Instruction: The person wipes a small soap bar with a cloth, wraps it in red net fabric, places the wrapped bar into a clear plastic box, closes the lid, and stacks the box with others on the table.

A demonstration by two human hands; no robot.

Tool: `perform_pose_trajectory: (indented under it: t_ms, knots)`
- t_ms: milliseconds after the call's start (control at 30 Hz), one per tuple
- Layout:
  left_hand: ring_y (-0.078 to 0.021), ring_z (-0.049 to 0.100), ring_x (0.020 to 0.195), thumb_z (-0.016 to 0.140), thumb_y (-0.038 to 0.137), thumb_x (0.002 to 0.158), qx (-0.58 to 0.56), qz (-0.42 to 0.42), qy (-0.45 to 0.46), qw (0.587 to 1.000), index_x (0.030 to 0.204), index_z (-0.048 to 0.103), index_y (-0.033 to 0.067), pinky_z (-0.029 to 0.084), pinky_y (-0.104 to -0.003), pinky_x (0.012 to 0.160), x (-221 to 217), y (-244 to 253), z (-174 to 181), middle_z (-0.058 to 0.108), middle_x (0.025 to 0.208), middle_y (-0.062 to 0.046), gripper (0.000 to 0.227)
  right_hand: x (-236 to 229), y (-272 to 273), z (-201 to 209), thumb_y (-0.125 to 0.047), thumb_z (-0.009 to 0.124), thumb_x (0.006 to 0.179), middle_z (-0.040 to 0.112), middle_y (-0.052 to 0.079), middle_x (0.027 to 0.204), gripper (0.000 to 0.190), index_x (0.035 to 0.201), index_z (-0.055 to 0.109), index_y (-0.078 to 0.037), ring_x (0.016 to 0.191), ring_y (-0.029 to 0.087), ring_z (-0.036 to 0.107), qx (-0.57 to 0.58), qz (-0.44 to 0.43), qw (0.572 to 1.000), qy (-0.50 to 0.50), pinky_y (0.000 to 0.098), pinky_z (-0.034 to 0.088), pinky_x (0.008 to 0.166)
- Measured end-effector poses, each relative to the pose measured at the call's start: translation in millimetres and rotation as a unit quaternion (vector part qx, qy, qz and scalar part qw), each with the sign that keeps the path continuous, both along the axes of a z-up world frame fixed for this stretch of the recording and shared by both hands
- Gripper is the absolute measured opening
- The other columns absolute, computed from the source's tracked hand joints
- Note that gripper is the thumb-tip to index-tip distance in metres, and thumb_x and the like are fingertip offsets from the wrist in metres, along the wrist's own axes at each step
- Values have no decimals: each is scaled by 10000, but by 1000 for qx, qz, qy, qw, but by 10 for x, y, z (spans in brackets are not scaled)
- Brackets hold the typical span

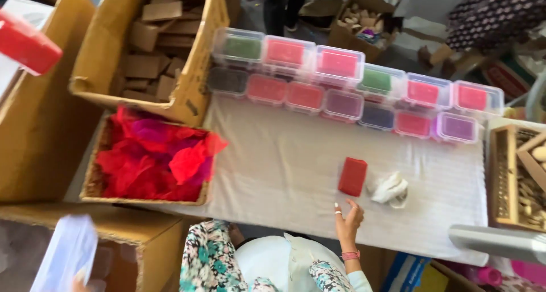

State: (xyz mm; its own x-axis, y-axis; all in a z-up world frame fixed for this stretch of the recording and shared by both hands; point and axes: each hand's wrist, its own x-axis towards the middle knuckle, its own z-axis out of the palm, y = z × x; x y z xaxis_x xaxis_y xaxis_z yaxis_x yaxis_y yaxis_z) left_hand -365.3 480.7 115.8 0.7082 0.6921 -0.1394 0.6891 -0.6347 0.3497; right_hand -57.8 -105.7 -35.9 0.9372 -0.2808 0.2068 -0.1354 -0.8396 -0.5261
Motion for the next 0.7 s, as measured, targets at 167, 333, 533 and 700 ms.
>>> perform_pose_trajectory:
  t_ms: [167, 333, 533, 700]
  knots:
    - [-322, 676, 870, 822, 289, 789, 30, -111, -263, 958, 1112, 682, 66, 549, -445, 761, 2577, -2367, 1993, 693, 977, -148, 417, 195, -223, 645, -467, 612, 973, 692, 167, 1255, 533, 1329, 603, -72, 1091, 236, 678, 401, 123, 899, 122, 351, 538, 936]
    - [-343, 672, 988, 879, 187, 710, -148, -363, -202, 897, 1139, 664, 112, 538, -426, 817, 3215, -3753, 1407, 701, 1060, -111, 486, 351, -243, 1934, -657, 438, 933, 684, 151, 1256, 736, 1423, 497, -111, 1023, 254, 709, 667, 143, 703, 201, 402, 598, 772]
    - [-423, 474, 1368, 829, 47, 647, -175, -487, -245, 820, 1261, 640, 156, 451, -483, 1085, 3253, -4267, 1076, 480, 1460, -149, 652, 258, -596, 1753, -461, 504, 953, 607, 175, 1364, 684, 1488, 433, -41, 1153, 277, 669, 746, 147, 620, 194, 445, 575, 840]
    - [-442, 180, 1457, 923, 242, 664, -411, -419, -226, 777, 1517, 233, 71, 307, -538, 1117, 3350, -4413, 426, 54, 1587, -229, 1111, 316, -629, 1683, -153, 577, 887, 559, 151, 1392, 636, 1490, 412, -35, 1224, 253, 616, 759, 116, 629, 123, 400, 523, 1032]
